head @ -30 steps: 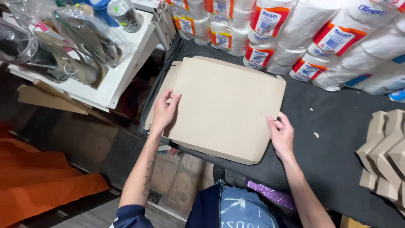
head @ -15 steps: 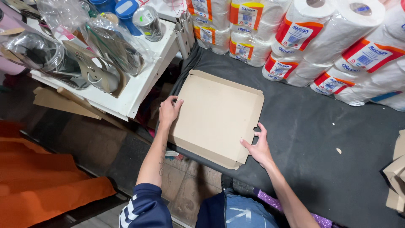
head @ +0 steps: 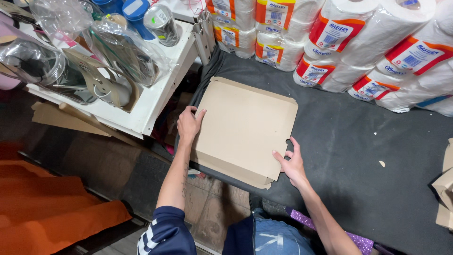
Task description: The person assembles a series of cardboard pizza boxes by folding the pre-scored edges and securing the flaps by hand on a dark table surface.
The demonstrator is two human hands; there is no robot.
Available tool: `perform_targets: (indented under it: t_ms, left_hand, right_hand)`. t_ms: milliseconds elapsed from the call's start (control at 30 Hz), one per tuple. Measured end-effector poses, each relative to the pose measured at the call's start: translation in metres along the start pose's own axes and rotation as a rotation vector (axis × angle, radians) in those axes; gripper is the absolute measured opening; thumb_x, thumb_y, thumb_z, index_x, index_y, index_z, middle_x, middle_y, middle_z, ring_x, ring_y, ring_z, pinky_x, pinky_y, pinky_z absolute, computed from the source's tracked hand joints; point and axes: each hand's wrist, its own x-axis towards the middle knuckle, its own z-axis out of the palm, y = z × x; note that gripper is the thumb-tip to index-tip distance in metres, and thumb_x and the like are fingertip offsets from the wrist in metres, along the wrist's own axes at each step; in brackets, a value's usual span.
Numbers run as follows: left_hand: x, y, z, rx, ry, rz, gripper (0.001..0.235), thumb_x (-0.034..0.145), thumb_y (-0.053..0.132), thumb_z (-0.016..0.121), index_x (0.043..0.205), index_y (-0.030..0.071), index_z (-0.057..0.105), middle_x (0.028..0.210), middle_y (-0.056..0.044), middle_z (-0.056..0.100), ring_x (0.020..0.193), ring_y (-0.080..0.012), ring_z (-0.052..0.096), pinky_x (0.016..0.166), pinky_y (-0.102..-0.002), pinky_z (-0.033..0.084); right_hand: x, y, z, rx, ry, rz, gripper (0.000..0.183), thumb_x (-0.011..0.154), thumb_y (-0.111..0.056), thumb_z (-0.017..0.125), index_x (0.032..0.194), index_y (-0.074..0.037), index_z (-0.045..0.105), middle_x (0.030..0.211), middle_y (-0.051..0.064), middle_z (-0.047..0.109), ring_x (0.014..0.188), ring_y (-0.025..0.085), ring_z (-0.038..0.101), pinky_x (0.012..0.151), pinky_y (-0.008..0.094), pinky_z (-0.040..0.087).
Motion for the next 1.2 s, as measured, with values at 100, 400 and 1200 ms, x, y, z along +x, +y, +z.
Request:
perform_targets:
  t_ms: [100,400,1200]
  left_hand:
    - [-0.003,-0.002,-0.002,0.010,0.016,-0.062,0.057,0.089,0.069,0.067,0.108,0.015,0.063,0.102,-0.012,0.071,0.103,-0.0401,0.071,0.093,-0.058,0.055]
    - [-0.015,0.001,0.006,0.159,0.043,-0.094,0.080,0.093,0.083,0.048,0.112,0.006,0.053,0.109,-0.021,0.066,0.101,-0.0498,0.069,0.088,-0.064,0.054]
    - [-0.175,0.105,0.120,0.439,-0.046,0.559,0.081,0.096,0.077,0.033,0.161,0.029,0.036,0.172,-0.008,0.026,0.157,-0.0416,0.016,0.124,-0.066,0.007]
  right_hand:
    - [-0.017,-0.005,0.001,-0.065,-0.057,0.005,0.101,0.090,-0.018,0.076,0.163,-0.011,0.006,0.119,0.030,0.063,0.097,0.046,0.072,0.075,0.051,0.063]
    - [-0.044,-0.011,-0.003,-0.226,-0.240,-0.010,0.118,0.080,-0.007,0.083,0.161,-0.017,-0.003,0.108,0.030,0.066,0.072,0.041,0.075,0.072,0.049,0.066]
    - [-0.083,0.013,-0.130,-0.468,-0.086,-0.290,0.057,0.094,-0.026,0.069,0.146,-0.013,0.051,0.090,0.013,0.078,0.072,0.028,0.074,0.071,0.041,0.060]
